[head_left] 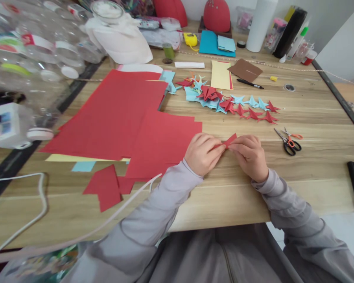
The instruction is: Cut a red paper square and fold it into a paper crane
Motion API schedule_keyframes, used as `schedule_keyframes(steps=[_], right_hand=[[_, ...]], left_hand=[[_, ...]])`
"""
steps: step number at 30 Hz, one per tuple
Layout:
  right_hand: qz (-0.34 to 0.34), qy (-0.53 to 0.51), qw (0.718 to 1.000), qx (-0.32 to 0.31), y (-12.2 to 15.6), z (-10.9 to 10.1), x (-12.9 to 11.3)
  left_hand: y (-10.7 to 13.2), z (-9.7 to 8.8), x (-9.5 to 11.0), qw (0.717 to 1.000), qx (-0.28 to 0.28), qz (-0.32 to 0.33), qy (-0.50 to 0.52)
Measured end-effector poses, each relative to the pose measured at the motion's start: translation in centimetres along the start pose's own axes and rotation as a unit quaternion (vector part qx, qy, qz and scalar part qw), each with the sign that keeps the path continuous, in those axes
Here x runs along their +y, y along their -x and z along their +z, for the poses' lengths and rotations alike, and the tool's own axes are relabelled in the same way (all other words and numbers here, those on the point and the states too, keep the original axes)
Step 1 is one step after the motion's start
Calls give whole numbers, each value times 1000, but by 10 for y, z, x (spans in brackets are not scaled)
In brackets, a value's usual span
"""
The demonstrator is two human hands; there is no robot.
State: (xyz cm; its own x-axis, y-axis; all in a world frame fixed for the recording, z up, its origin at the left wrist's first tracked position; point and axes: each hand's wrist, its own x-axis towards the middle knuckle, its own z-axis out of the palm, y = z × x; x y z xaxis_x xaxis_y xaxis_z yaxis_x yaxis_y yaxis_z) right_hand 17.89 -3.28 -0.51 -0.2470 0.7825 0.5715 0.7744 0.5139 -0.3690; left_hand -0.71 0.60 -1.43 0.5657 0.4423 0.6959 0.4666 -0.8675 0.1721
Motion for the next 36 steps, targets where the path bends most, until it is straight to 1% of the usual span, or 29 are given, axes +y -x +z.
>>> schedule_keyframes(steps=[2, 4, 7, 9, 13, 15, 17, 19, 22, 25, 28, 31, 36], right_hand=[[-16, 3, 1000, -7, 1, 2, -2], [-34, 7, 999, -9, 1, 3, -4], [-59, 21, 998, -13, 1, 2, -5], [-64, 37, 997, -6, 0, 1, -3], [-35, 67, 996, 37, -1, -4, 6], [1, 78, 994, 75, -2, -6, 11], [39, 68, 992, 96, -2, -7, 12], [40, 34, 996, 77, -2, -6, 9], [-19, 13, 1000, 21, -1, -3, 3], [-60, 25, 998, 1, 0, 1, 0], [-69, 43, 997, 3, 0, 1, 2], [-66, 61, 996, 26, -1, -2, 6], [-26, 71, 994, 74, -2, -6, 9]], left_hand=[[0, 1, 1, 1000, -19, 9, 3], [0, 1, 3, 999, -25, 20, -7], [-1, 0, 4, 999, -10, 44, -25], [-1, -1, 3, 998, 4, 53, -29], [-2, -4, -2, 997, 27, 51, -43], [-2, -6, -4, 997, 34, 42, -50], [-1, -7, -4, 998, 32, 36, -51], [-1, -6, -3, 998, 23, 33, -48], [-1, -4, 0, 999, 2, 32, -36], [0, -1, 2, 999, -13, 36, -23], [0, 0, 1, 998, -8, 47, -27], [-1, -2, -3, 998, 12, 47, -44], [-1, -8, -11, 996, 39, 36, -74]])
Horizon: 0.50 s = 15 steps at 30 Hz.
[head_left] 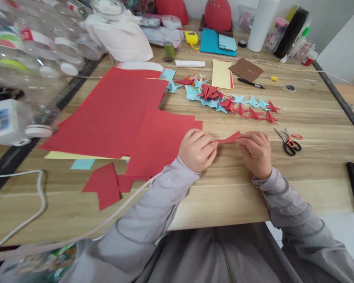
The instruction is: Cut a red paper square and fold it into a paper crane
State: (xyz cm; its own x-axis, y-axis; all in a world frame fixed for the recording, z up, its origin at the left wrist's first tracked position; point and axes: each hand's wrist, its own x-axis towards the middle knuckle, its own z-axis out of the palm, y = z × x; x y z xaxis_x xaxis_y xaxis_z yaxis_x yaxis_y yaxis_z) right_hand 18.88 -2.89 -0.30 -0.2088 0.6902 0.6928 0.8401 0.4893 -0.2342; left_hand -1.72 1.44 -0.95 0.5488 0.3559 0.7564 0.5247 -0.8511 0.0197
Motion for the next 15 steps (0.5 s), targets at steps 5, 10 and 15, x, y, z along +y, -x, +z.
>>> schedule_keyframes(steps=[5, 10, 15], right_hand=[[36, 12, 999, 12, 0, 0, 1], [57, 6, 998, 16, 1, -1, -1], [110, -38, 992, 41, -1, -5, 1]], left_hand=[[1, -2, -5, 1000, 11, -16, -20], [3, -1, -5, 998, 23, -54, -27], [7, 0, -7, 992, 42, -117, -37]])
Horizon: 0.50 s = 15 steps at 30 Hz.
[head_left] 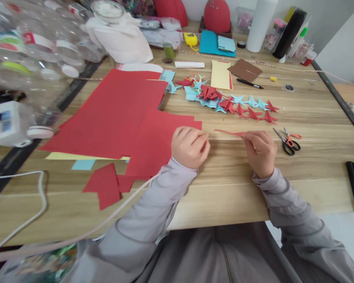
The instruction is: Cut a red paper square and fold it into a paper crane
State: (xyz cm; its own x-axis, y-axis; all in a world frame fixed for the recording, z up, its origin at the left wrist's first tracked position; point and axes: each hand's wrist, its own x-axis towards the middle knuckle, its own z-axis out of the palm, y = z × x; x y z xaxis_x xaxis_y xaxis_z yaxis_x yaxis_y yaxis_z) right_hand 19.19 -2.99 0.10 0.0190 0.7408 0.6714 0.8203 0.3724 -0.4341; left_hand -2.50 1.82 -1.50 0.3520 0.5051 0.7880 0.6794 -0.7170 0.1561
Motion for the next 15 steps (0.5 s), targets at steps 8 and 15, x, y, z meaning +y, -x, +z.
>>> schedule_keyframes(steps=[8, 15], right_hand=[[270, -298, 914, -56, -6, 1, -3], [349, -406, 835, -125, -6, 0, -12]], left_hand=[[-2, 5, 18, 953, 33, -218, 210], [-4, 15, 25, 813, 56, -375, 443]])
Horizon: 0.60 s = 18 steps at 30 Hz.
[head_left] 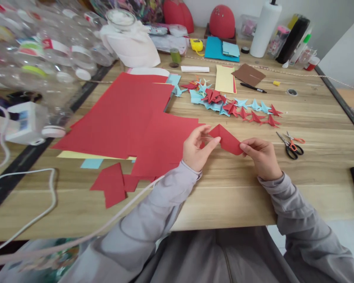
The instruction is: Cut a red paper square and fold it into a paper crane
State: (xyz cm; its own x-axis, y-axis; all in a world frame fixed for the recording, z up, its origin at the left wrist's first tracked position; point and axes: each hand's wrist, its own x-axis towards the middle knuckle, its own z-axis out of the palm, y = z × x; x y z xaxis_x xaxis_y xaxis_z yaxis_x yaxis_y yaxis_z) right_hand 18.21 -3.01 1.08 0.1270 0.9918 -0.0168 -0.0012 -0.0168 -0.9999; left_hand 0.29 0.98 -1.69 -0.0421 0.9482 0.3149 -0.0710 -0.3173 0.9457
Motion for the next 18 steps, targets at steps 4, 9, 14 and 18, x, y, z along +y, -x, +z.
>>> schedule_keyframes(steps=[4, 9, 14, 18], right_hand=[[10, -33, 999, -34, 2, -1, 0], [28, 6, 999, -43, 2, 0, 2], [48, 38, 997, -40, 1, 1, 3], [50, 49, 997, -43, 1, 2, 1]], left_hand=[[-2, -1, 9, 999, -6, -30, 45], [3, 1, 22, 998, -50, -25, 12], [4, 2, 19, 998, -44, -50, 7], [3, 2, 18, 996, -39, -80, 14]])
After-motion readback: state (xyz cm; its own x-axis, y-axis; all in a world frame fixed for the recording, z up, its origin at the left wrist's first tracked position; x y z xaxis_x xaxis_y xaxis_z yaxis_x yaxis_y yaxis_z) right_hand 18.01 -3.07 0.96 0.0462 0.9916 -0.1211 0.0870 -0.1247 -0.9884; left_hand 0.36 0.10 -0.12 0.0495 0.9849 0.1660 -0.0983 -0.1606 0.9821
